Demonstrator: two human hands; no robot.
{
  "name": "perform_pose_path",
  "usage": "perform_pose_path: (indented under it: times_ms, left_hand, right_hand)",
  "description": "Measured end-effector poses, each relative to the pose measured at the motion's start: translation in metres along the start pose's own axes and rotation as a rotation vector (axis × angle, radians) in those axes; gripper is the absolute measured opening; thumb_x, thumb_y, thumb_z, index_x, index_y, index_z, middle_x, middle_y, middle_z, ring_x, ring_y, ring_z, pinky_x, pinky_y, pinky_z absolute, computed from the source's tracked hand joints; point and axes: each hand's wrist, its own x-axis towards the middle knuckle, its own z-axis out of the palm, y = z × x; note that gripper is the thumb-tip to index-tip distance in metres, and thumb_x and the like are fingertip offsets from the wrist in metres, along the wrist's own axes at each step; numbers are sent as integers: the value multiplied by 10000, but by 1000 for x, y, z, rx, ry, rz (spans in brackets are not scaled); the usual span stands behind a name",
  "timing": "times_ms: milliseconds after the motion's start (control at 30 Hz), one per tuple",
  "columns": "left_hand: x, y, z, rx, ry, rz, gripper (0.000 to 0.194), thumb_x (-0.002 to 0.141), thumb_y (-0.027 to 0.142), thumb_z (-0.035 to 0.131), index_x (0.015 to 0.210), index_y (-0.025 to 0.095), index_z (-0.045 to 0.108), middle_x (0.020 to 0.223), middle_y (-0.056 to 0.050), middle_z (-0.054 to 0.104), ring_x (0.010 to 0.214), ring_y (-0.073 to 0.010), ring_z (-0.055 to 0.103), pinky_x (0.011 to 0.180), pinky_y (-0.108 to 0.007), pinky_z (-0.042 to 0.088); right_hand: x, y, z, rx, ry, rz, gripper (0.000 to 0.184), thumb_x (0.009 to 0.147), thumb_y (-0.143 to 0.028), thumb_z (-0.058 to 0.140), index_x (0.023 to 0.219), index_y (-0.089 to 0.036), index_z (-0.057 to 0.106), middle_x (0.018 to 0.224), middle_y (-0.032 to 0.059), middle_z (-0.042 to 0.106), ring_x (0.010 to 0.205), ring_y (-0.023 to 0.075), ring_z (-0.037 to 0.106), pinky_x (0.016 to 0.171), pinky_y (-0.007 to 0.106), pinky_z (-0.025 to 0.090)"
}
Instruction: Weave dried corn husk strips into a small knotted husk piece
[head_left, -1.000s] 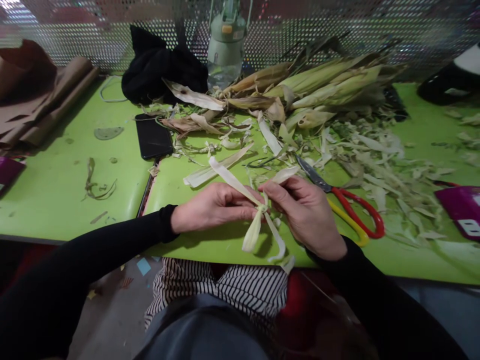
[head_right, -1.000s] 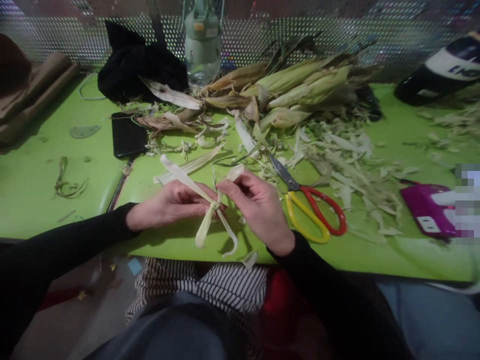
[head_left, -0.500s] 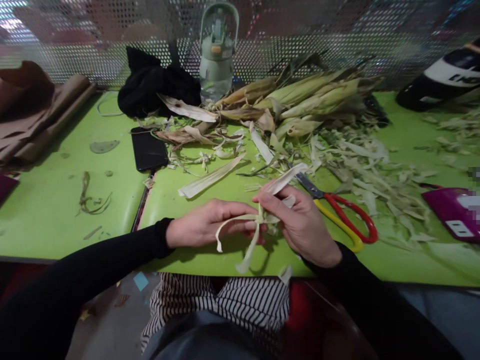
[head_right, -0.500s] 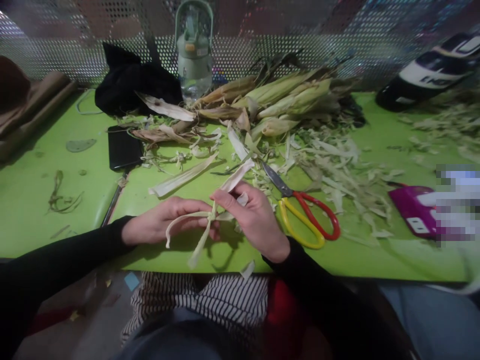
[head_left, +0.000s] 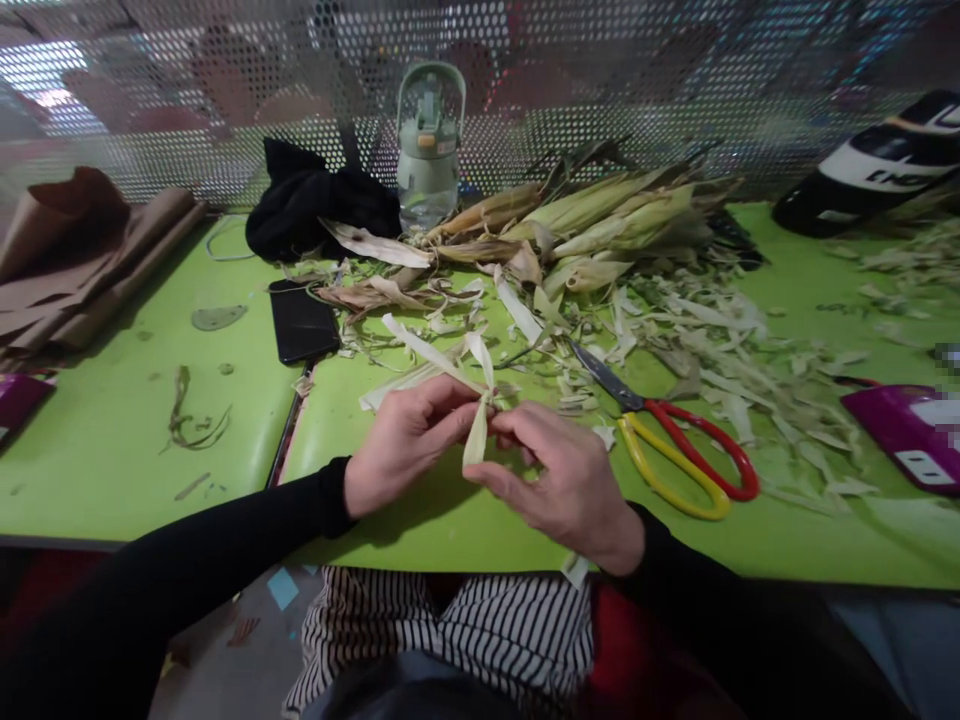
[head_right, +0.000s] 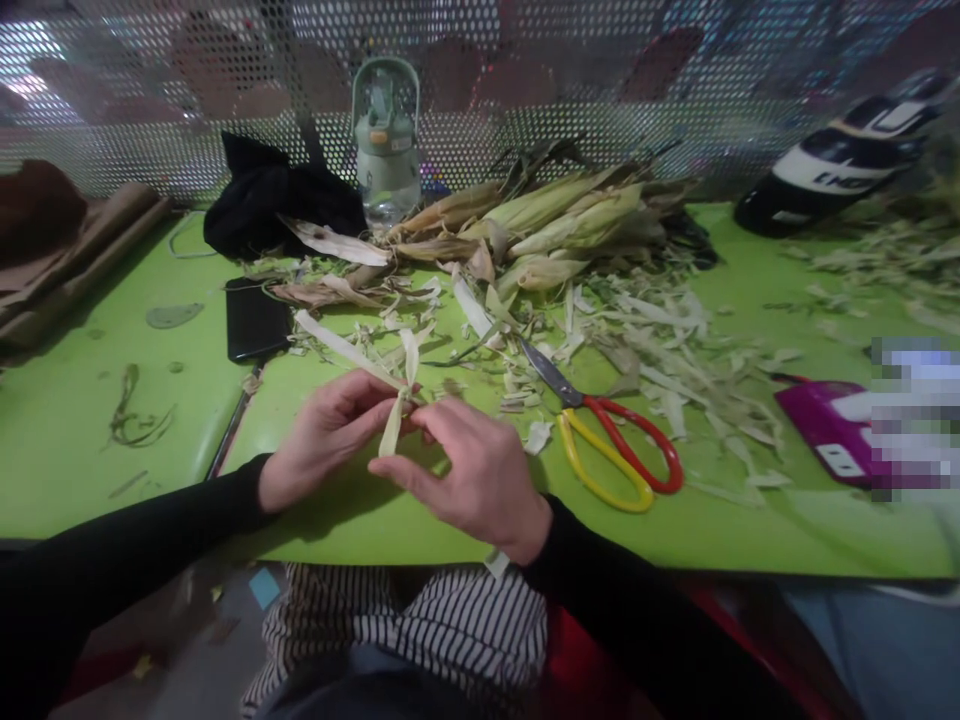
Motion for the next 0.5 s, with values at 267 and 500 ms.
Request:
perform_pose_path:
  times_ms: [267,500]
  left_hand:
    - [-6,0,-7,668,-8,355,253,990,284,495,1015,166,718,714,-35,686,581,-113,560,562,-219,388]
    - [-2,-2,-9,426,-87,277,259,973,321,528,1008,150,719,787,-51,733,667,-124,635,623,-218,477]
  right_hand:
    - [-1,-6,-2,112,-167,-23,240,927,-125,536,705,-206,494,634,-44,460,552,92,427,523,243,333]
    - [-6,-3,3,167,-195,-60,237,946,-163,545,720,-213,495,656,-36,508,581,98,447,537,248,350]
